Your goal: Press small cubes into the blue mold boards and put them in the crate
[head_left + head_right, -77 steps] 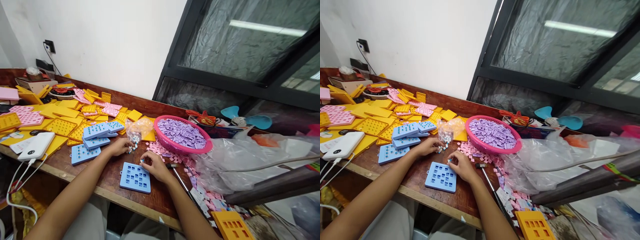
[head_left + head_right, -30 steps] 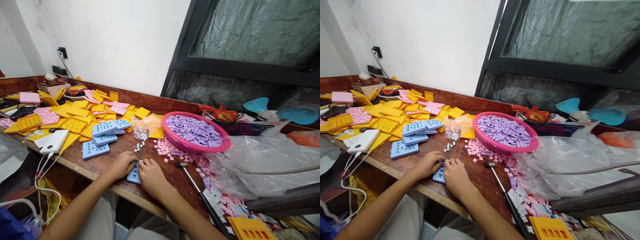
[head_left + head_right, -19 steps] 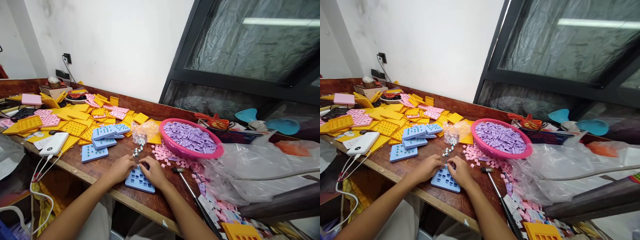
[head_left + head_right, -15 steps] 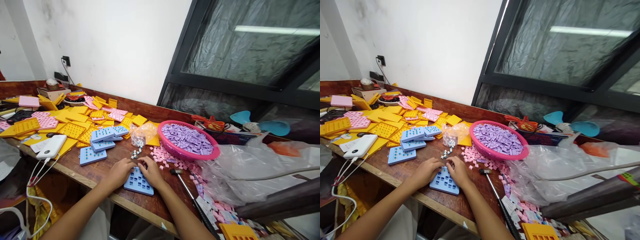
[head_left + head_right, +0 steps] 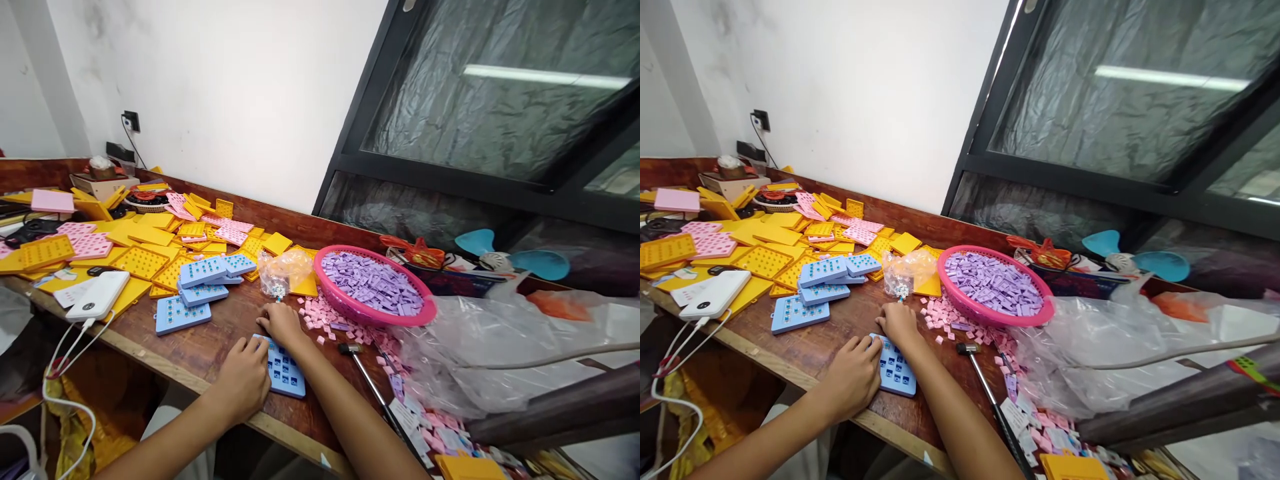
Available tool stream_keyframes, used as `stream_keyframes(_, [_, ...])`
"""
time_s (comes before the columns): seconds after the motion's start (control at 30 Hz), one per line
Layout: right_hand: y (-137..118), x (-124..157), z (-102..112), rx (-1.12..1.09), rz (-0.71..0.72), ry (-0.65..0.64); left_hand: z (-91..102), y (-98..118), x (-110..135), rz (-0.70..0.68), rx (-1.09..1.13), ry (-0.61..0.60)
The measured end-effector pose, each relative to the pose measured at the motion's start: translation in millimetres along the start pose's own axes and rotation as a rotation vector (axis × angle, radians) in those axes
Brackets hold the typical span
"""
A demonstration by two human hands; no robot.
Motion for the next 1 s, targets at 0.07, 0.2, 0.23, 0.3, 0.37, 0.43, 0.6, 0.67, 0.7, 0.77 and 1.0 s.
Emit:
stream_keyframes(0.07, [4,4,6,-0.029,0.029,-0.006,-2.4,5,5,-0.025,-0.001,0.001])
stream_keyframes(0.2, [19,34,23,-0.255,0.183,-0.019,1.3,6,9,-0.032,0.028,0.014])
stream_keyframes(0.23, [23,43,26,-0.344,0.228,-0.017,4.3,2,7,-0.027,0.046,0.01])
stream_keyframes(0.3, [35,61,27,-0.48,0.26,0.008,10.8,-13,-4,-0.017,0.094,-0.028])
stream_keyframes(0.37, [46,72,23,-0.535,0.226,0.04,16.6,-37,-25,-0.011,0.165,-0.084])
stream_keyframes(0.43, [51,76,16,-0.543,0.19,0.052,21.2,-66,-52,-0.011,0.263,-0.109])
stream_keyframes(0.6, [51,76,11,-0.531,0.147,0.045,10.8,-105,-115,-0.207,0.432,-0.124])
stream_keyframes(0.67, [50,78,12,-0.55,0.133,0.017,-2.3,-108,-126,-0.262,0.466,-0.145])
stream_keyframes(0.7, [48,80,12,-0.554,0.14,0.001,-8.7,-109,-129,-0.268,0.478,-0.147])
stream_keyframes(0.77, [40,83,14,-0.533,0.192,-0.03,-18.4,-111,-131,-0.269,0.498,-0.136])
stream_keyframes(1.0, [21,88,10,-0.357,0.241,-0.111,0.3,-115,-115,-0.244,0.53,-0.081])
Point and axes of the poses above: each hand's wrist, its own x-axis away from the middle knuckle, its own z-axis out of the back of the hand, y = z × x, the point moved 8 cm from there along -x, towards the middle knuckle, and after that the axes turned 13 degrees about -y, right-handed, at the moved point
